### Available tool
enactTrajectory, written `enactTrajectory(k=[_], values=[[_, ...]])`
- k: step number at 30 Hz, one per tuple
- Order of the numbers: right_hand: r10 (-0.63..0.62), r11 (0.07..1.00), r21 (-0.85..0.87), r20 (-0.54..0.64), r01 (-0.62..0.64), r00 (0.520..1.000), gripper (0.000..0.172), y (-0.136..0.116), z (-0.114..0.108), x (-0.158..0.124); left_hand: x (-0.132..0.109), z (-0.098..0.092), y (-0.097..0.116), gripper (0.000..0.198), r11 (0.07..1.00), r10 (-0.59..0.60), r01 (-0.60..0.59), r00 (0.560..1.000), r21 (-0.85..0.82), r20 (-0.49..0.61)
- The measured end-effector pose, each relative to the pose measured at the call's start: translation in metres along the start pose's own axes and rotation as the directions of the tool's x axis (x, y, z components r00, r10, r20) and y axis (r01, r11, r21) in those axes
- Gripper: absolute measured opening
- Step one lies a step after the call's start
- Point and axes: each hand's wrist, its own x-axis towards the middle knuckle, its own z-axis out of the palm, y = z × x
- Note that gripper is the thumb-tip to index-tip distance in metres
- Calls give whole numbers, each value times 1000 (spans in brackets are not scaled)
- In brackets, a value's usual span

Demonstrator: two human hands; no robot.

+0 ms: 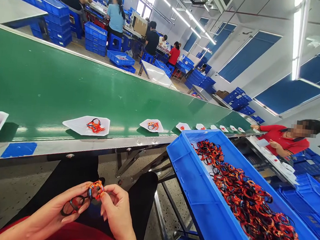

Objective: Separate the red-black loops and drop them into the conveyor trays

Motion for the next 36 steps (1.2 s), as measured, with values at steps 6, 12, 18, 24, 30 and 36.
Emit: enactTrajectory(k=[6, 12, 18, 24, 30, 36], values=[[25, 998, 54, 5, -25, 1000, 27, -1, 3, 0, 4, 0, -3, 33, 999, 21, -20, 999, -35, 30], [-96, 995, 17, -202, 102, 975, 25, -43, -17, 28, 18, -7, -3, 25, 976, -74, 35, 981, -214, -179], [-218, 963, 36, -486, 268, 846, 21, -107, -66, 108, 20, -10, 2, 30, 959, -67, 15, 982, -283, -175], [-201, 958, 16, -673, 287, 712, 24, -148, -114, 185, 23, -16, 3, 28, 943, -70, 0, 978, -334, -198], [-257, 955, -46, -621, 294, 740, 40, -150, -110, 176, 25, -19, 6, 28, 938, -46, -10, 988, -346, -151], [-226, 970, -140, -210, 199, 951, 19, -91, -27, 72, 19, -2, 12, 31, 923, 34, -68, 995, -379, -95]])
